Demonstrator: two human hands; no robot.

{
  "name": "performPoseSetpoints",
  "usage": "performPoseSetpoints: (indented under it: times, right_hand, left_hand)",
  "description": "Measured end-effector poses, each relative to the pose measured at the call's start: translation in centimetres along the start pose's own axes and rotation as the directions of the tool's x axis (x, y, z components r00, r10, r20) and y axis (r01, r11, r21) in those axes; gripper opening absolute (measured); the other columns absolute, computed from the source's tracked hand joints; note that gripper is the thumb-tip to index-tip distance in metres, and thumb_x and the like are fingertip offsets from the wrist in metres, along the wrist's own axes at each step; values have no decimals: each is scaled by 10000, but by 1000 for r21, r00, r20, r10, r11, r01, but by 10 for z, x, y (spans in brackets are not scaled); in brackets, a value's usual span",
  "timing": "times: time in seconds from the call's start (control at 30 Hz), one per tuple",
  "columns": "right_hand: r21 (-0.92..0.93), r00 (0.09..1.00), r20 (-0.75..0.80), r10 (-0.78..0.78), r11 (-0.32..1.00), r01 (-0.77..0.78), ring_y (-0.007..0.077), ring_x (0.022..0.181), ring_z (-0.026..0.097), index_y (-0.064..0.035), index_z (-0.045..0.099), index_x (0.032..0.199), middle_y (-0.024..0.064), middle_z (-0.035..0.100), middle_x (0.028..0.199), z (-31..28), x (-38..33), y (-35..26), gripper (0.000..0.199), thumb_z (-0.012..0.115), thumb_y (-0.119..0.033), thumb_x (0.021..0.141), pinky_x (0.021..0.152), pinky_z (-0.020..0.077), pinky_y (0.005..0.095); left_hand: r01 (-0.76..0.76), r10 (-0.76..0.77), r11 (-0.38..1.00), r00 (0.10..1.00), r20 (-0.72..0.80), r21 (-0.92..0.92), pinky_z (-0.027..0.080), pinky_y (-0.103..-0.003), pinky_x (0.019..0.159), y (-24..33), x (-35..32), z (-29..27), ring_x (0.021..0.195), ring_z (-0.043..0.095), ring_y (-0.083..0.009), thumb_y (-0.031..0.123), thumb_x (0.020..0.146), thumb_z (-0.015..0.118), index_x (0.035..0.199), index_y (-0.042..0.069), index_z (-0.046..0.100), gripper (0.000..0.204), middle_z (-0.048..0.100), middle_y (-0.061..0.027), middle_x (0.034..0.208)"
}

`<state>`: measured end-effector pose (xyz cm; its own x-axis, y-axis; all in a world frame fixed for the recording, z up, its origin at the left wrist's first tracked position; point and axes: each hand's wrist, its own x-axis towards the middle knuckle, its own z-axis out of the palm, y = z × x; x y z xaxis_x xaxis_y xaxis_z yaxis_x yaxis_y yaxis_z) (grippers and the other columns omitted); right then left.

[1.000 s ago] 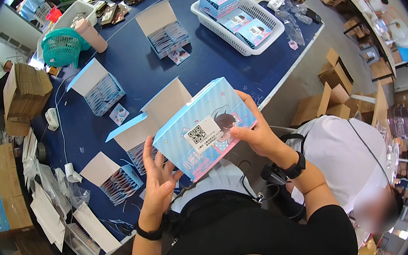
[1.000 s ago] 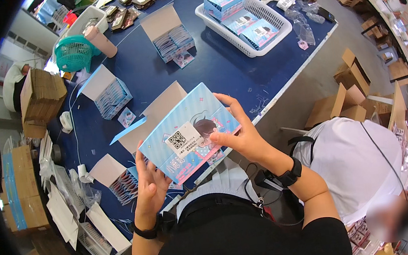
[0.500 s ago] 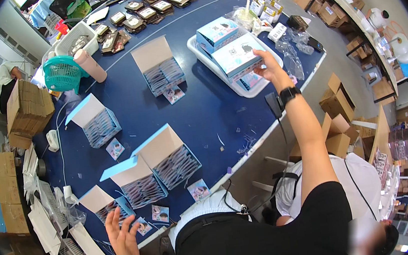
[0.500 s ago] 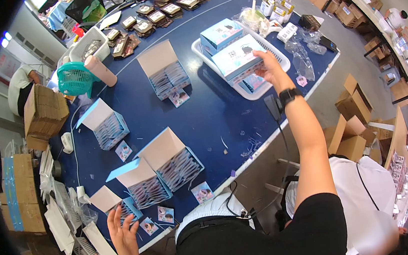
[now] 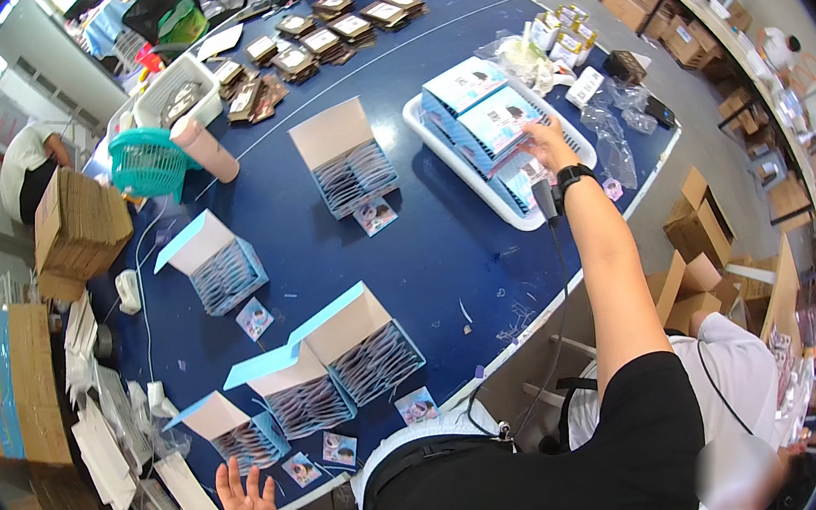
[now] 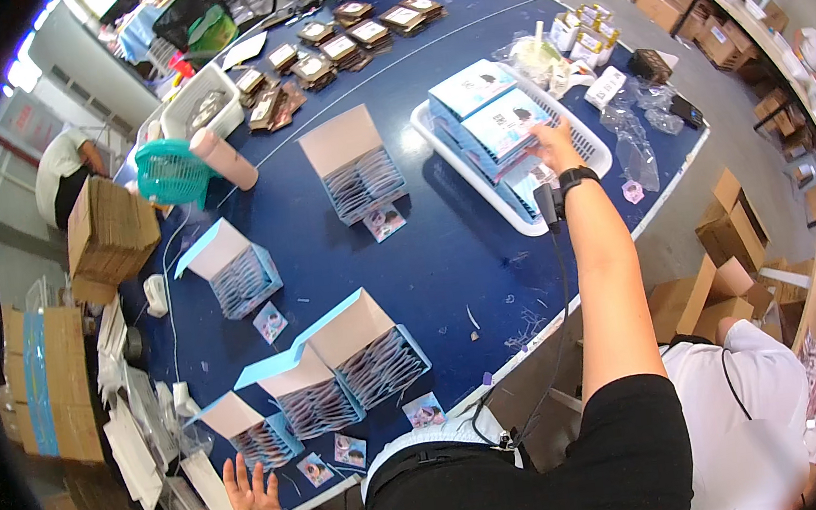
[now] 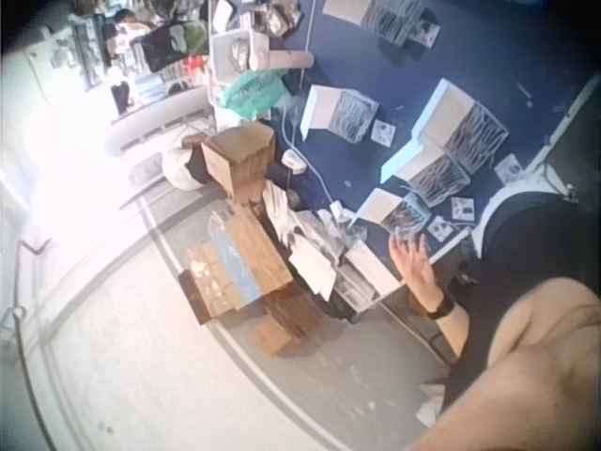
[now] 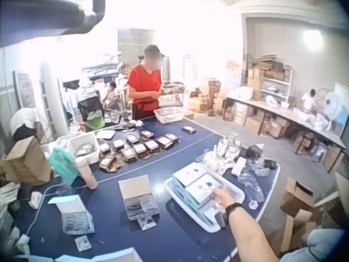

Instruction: The person packs small sachets into light blue cardboard boxes at a warehouse workstation. They use a handheld scanner to scan labels on the boxes and arrange the sachets neatly inside before closing the lids. The person also handles shipping labels and places the finished boxes into a white plastic basket.

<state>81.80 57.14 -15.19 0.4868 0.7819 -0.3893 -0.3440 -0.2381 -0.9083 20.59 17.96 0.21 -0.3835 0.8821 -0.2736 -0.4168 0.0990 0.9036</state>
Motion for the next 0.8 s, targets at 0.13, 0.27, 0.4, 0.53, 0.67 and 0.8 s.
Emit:
performPoseSetpoints:
  times: [0.13, 0.27, 0.4, 0.53, 0.67, 0.8]
  right_hand:
    - [-6, 995, -45, -88, 996, 88, 293, 983, 530, -141, 283, 1260, 138, 468, 1154, -13, 2, 23, 639, 644, -5, 750, 759, 483, 495]
    - [101, 962, -245, -123, 983, 152, 219, 917, 519, -125, 290, 1263, 112, 478, 1096, -5, -44, 21, 646, 683, -116, 751, 685, 462, 387]
    - [203, 974, -168, -152, 962, 185, 157, 755, 521, -122, 365, 1143, 73, 512, 956, 7, -117, 25, 473, 632, -62, 756, 594, 441, 321]
    - [242, 977, -81, -197, 947, 211, 143, 743, 538, -110, 399, 1121, 47, 523, 920, 12, -215, 38, 405, 586, -49, 766, 581, 433, 280]
    - [136, 988, 41, -151, 980, 144, 108, 745, 547, -91, 484, 1052, 19, 526, 926, 24, -326, 52, 266, 559, -57, 799, 585, 434, 246]
    - [-244, 703, 651, -288, 797, 553, 86, 779, 538, -37, 571, 1024, 29, 537, 959, 73, -486, 8, 223, 578, -52, 801, 677, 460, 231]
  left_hand:
    - [7, -7, 1000, 1000, 21, -4, 468, -391, 874, 6, 0, 1, 1100, 474, -269, 75, 732, 577, 1345, 40, 275, 684, 309, -152, 1365]
    - [-33, 34, 999, 997, 69, -9, 462, -382, 887, 14, -5, -24, 1112, 476, -250, 78, 763, 565, 1361, 52, 268, 669, 329, -144, 1362]
    - [-50, 50, 999, 999, 12, -17, 479, -373, 862, 20, -12, -61, 1082, 495, -239, 75, 769, 552, 1351, 46, 284, 641, 354, -142, 1341]
    - [-12, 13, 999, 999, 45, -39, 487, -351, 846, 21, -5, -91, 1046, 520, -231, 58, 776, 550, 1341, 42, 294, 621, 377, -132, 1318]
    - [58, -44, 995, 986, 161, -84, 495, -358, 836, 21, 18, -123, 1018, 540, -234, 52, 780, 556, 1317, 41, 317, 588, 411, -122, 1280]
    - [90, -68, 992, 972, 224, -89, 499, -356, 817, 37, 26, -146, 987, 544, -243, 49, 768, 562, 1286, 37, 341, 563, 441, -132, 1236]
